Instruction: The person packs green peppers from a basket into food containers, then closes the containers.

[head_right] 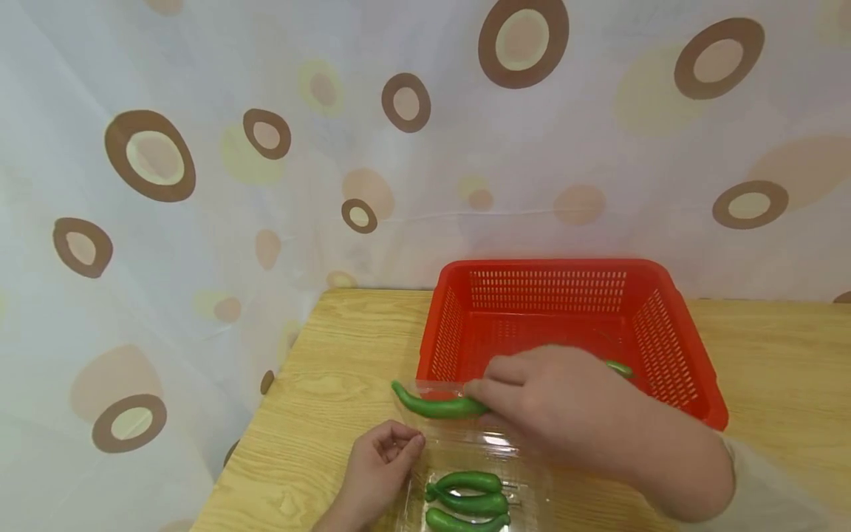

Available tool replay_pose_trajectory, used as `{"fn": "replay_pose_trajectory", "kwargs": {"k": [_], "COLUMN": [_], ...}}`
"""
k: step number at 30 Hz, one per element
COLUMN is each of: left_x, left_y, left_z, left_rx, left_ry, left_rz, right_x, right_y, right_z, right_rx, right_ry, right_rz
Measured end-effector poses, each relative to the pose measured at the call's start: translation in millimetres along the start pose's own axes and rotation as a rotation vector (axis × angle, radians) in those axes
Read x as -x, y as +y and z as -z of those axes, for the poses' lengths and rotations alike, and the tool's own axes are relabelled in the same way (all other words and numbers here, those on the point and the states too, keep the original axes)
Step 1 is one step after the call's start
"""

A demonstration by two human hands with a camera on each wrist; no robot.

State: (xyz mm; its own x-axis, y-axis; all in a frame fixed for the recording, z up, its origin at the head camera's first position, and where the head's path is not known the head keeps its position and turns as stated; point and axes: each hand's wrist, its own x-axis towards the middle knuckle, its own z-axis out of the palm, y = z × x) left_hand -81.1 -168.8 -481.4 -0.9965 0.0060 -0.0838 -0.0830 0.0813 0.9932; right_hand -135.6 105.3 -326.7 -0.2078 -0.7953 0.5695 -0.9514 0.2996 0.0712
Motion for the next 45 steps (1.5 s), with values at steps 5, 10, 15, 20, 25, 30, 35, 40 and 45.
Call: {"fn": "replay_pose_trajectory", "kwargs": {"k": [5,10,15,20,25,30,35,40,45], "left_x": [0.4,2.2,2.9,2.2,1.8,1.9,1.4,0.3,0.1], "left_y": [-2.2,-3.2,-2.8,-2.2,-2.0,-1.2,-1.5,-2.5,-2.6], "left_z": [0.8,-0.5,-1.2,-0.2,0.3,0.4,0.7,0.9,1.4], "left_rx": [-0.008,-0.004,0.001,0.011,0.018,0.029,0.03,0.039,0.035], "left_ry": [-0.001,-0.015,-0.021,-0.025,-0.02,-0.019,-0.019,-0.019,-0.018], "left_rz": [0.035,0.032,0.013,0.014,0.023,0.026,0.009,0.008,0.001], "right_x": [19.7,41.6,63.3,76.6,79.7,79.8,80.5,81.0,80.2], "right_y": [-27,-36,-43,-49,-53,-55,-57,-56,-54], "right_z": [-22,-54,-82,-100,-109,-113,-116,-120,-123], "right_rx": [-0.059,-0.152,-0.187,-0.168,-0.134,-0.11,-0.136,-0.127,-0.081], "right_ry": [-0.101,-0.192,-0.23,-0.202,-0.234,-0.278,-0.295,-0.362,-0.347], "right_rz": [-0.025,0.068,0.142,0.141,0.122,0.112,0.075,0.058,0.068]}}
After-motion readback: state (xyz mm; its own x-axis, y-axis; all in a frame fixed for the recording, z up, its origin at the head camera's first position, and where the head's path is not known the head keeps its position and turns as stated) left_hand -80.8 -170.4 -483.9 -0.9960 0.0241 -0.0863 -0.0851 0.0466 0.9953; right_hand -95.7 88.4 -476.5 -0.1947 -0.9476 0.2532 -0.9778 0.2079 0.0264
